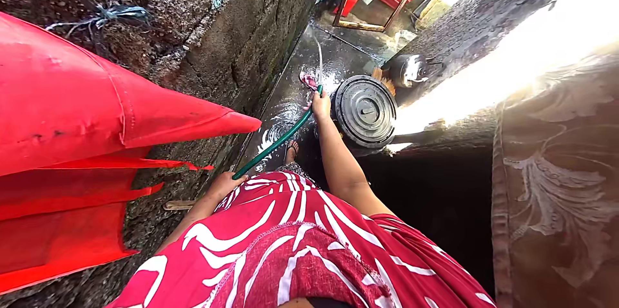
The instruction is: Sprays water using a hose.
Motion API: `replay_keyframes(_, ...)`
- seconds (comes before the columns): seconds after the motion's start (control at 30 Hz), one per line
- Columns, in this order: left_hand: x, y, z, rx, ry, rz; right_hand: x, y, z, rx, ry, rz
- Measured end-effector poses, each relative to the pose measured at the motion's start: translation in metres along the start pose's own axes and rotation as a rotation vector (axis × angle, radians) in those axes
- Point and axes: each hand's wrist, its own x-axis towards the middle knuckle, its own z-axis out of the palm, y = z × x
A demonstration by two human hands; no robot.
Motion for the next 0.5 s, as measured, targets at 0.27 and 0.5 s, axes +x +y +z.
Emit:
replay_keyframes(0.27, 0.0013, -0.0032, 0.0016, 0.009, 0.01, 0.004, -0.0027, 0.0063, 0.0014, 0.007, 0.137, 0.077)
replay_keyframes(0.5, 0.0007, -0.0006, 0.0012, 0.001, 0.014, -0.001, -0.0071, 0.006, 0.0029, -0.01, 0.227, 0.038)
